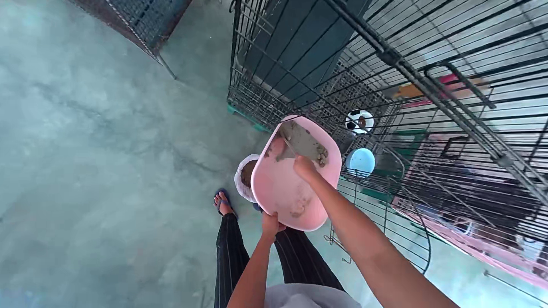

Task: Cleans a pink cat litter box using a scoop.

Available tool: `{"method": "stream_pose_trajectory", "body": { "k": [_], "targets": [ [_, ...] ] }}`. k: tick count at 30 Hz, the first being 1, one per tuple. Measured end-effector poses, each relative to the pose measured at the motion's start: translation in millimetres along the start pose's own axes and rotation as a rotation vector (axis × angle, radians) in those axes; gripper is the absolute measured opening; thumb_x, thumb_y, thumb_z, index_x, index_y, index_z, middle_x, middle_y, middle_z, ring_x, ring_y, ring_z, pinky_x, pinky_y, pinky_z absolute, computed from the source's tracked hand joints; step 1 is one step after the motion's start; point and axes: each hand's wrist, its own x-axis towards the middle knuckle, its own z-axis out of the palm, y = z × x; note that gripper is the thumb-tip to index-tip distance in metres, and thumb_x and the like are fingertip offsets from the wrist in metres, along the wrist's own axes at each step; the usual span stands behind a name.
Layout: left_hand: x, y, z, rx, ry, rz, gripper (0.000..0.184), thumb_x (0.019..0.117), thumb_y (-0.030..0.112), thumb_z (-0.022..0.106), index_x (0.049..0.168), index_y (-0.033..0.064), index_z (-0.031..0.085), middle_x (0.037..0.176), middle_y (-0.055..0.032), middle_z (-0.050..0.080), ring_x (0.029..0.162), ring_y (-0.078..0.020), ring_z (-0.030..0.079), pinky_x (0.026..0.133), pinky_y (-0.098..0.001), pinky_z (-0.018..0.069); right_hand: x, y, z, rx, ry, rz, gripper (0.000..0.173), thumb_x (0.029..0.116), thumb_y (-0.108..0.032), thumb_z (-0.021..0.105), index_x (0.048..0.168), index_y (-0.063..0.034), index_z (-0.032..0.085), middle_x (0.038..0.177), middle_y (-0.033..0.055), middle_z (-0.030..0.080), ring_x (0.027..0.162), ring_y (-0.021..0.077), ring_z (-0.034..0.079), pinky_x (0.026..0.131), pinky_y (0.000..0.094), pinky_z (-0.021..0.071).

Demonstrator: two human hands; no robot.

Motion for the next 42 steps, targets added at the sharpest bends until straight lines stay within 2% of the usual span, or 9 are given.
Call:
{"method": "stream_pose_trajectory", "body": {
  "k": [3,6,8,13,22,29,35,39,42],
  "targets": [
    [11.2,-17.2,-24.4,-0.120,0.052,-0.023,0.061,0.1072,0.009,0.050,0.158,0.0082,0.016,0.122,-0.0362,0.056,0.080,-0.0392,0.069,0.067,-0.0505,0.0597,-27.6,32.7,10.8,0.128,-0.041,-0.063,0.044,0.1120,-0.013,0.034,0.153,-0.0043,0.048,0.143,0.0267,0.057,0.130,0.0400,0.057,0.109,0.0549,0.0440],
    [34.2,-31.3,-23.2,-0.075,0.060,-0.033,0.060,0.1067,0.008,0.049,0.158,0.0076,0.019,0.121,-0.0361,0.058,0.082,-0.0398,0.068,0.069,-0.0512,0.0589,-62.5,46.1,31.4,0.089,-0.043,-0.037,0.047,0.1120,-0.016,0.035,0.159,-0.0112,0.042,0.136,0.0267,0.063,0.125,0.0418,0.062,0.107,0.0569,0.0464],
    [39.2,-20.6,1.7,-0.016,0.018,0.017,0.067,0.1059,0.007,0.052,0.161,0.0092,0.013,0.126,-0.0358,0.057,0.090,-0.0417,0.069,0.074,-0.0535,0.0588,-71.9,50.5,42.8,0.019,-0.029,0.021,0.050,0.1128,-0.021,0.034,0.163,-0.0195,0.034,0.131,0.0254,0.066,0.122,0.0422,0.064,0.104,0.0581,0.0489],
    [35.6,8.3,37.1,0.058,-0.038,0.133,0.071,0.1052,0.008,0.053,0.159,0.0074,0.008,0.122,-0.0354,0.057,0.082,-0.0377,0.070,0.070,-0.0503,0.0599,-73.2,38.4,67.4,-0.111,-0.053,0.056,0.052,0.1128,-0.024,0.034,0.165,-0.0261,0.029,0.137,0.0262,0.061,0.124,0.0437,0.062,0.102,0.0573,0.0504],
    [15.3,15.6,36.1,0.077,-0.058,0.137,0.069,0.1052,0.006,0.052,0.157,0.0046,0.008,0.118,-0.0324,0.058,0.079,-0.0332,0.071,0.069,-0.0457,0.0605,-1.2,-21.2,14.5,-0.122,0.037,0.061,0.050,0.1092,-0.009,0.035,0.159,-0.0057,0.035,0.142,0.0261,0.057,0.131,0.0409,0.058,0.105,0.0548,0.0490],
    [19.8,16.9,30.1,0.099,-0.049,0.152,0.065,0.1050,0.005,0.052,0.155,0.0016,0.011,0.109,-0.0297,0.060,0.072,-0.0300,0.070,0.065,-0.0437,0.0604,-59.7,-21.5,53.0,-0.120,-0.043,0.057,0.060,0.1072,-0.004,0.039,0.164,-0.0082,0.023,0.138,0.0288,0.058,0.126,0.0433,0.061,0.103,0.0546,0.0512],
    [23.2,23.5,16.8,0.126,-0.036,0.143,0.066,0.1055,0.005,0.051,0.157,0.0042,0.010,0.121,-0.0332,0.058,0.084,-0.0366,0.071,0.071,-0.0491,0.0610,16.8,-45.9,-5.8,-0.032,0.053,0.051,0.044,0.1087,-0.010,0.040,0.150,0.0058,0.043,0.149,0.0281,0.051,0.138,0.0407,0.052,0.111,0.0555,0.0437],
    [23.3,-1.7,-11.1,-0.024,-0.019,0.095,0.068,0.1068,0.005,0.048,0.160,0.0082,0.006,0.128,-0.0372,0.053,0.089,-0.0412,0.068,0.071,-0.0517,0.0594,17.1,2.8,-17.5,0.100,0.029,0.002,0.043,0.1093,-0.012,0.042,0.150,0.0013,0.048,0.145,0.0290,0.054,0.134,0.0423,0.055,0.110,0.0582,0.0430],
    [36.2,-34.6,-38.0,-0.067,0.022,0.066,0.063,0.1069,0.005,0.048,0.159,0.0056,0.013,0.123,-0.0369,0.056,0.086,-0.0400,0.069,0.070,-0.0512,0.0591,-26.2,42.3,-2.6,0.166,-0.007,-0.061,0.043,0.1119,-0.015,0.036,0.151,-0.0060,0.051,0.134,0.0280,0.061,0.112,0.0412,0.064,0.096,0.0567,0.0499]
  ]
}}
